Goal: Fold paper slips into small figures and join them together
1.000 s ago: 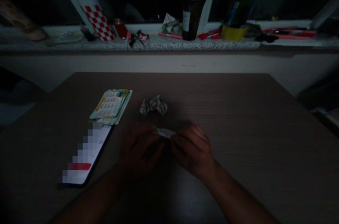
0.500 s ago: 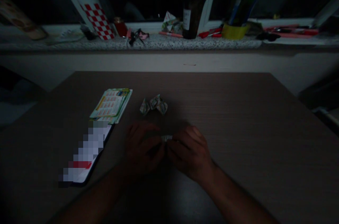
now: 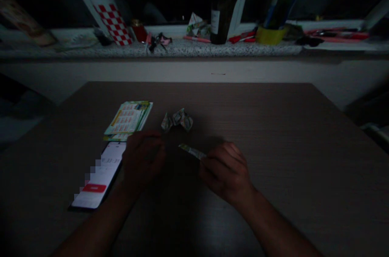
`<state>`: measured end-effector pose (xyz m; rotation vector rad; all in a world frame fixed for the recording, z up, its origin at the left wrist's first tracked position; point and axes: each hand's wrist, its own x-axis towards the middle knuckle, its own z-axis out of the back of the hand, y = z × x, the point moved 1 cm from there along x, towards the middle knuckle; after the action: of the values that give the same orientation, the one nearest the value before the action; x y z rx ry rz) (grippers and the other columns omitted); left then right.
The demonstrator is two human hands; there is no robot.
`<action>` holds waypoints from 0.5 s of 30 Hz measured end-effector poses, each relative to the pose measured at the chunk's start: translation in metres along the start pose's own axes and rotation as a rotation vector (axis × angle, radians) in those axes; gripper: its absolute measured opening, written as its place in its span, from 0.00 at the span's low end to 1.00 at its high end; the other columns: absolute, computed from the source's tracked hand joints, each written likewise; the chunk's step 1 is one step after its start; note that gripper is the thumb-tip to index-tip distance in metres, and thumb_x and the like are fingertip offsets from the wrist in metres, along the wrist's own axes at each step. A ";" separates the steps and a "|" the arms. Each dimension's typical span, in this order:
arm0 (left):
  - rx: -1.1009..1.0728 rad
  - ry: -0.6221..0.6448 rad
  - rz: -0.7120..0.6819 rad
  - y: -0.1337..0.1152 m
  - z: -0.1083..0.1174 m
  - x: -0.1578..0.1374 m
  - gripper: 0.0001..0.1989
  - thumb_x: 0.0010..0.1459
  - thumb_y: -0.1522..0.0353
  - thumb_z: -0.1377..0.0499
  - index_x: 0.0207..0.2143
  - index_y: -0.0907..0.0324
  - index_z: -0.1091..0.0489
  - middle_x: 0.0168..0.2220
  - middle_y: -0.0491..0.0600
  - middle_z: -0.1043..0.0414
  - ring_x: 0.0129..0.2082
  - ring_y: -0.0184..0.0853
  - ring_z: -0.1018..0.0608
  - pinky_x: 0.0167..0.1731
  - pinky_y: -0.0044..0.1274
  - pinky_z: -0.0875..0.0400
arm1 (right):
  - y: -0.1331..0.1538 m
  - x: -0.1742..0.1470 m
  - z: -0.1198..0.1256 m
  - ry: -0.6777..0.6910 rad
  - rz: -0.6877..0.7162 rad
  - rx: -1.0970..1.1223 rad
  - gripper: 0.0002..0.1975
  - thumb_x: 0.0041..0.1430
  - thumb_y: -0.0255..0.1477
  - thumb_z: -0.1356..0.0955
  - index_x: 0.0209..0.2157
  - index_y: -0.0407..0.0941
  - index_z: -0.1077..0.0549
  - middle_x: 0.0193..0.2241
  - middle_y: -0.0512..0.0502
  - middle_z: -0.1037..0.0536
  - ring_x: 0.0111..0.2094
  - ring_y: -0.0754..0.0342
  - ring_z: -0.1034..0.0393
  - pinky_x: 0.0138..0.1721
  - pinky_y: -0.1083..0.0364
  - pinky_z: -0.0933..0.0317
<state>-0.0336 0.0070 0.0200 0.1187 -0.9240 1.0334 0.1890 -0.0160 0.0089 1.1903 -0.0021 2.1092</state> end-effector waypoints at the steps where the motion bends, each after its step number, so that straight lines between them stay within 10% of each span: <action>1: -0.039 0.022 0.001 -0.001 0.000 -0.001 0.06 0.49 0.72 0.40 0.33 0.58 0.30 0.38 0.50 0.29 0.39 0.38 0.27 0.41 0.31 0.34 | 0.000 0.000 0.000 0.004 -0.005 0.002 0.08 0.47 0.20 0.29 0.30 0.45 0.28 0.26 0.48 0.25 0.28 0.54 0.32 0.33 0.51 0.37; 8: -0.273 0.248 -0.213 -0.025 -0.014 -0.008 0.07 0.53 0.74 0.41 0.36 0.59 0.30 0.34 0.49 0.27 0.36 0.33 0.27 0.40 0.29 0.32 | 0.002 0.000 -0.005 0.046 -0.062 0.036 0.07 0.49 0.22 0.30 0.31 0.46 0.27 0.27 0.48 0.24 0.29 0.53 0.31 0.33 0.51 0.37; 15: -0.311 0.212 -0.283 -0.032 -0.017 -0.008 0.03 0.52 0.75 0.41 0.31 0.60 0.29 0.28 0.47 0.26 0.29 0.30 0.27 0.32 0.25 0.32 | 0.003 0.003 -0.004 0.028 -0.110 -0.079 0.04 0.50 0.23 0.30 0.26 0.45 0.29 0.24 0.48 0.25 0.28 0.53 0.32 0.33 0.52 0.40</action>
<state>-0.0005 -0.0079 0.0137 -0.1161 -0.8350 0.6186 0.1837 -0.0153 0.0097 1.0900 -0.0069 2.0107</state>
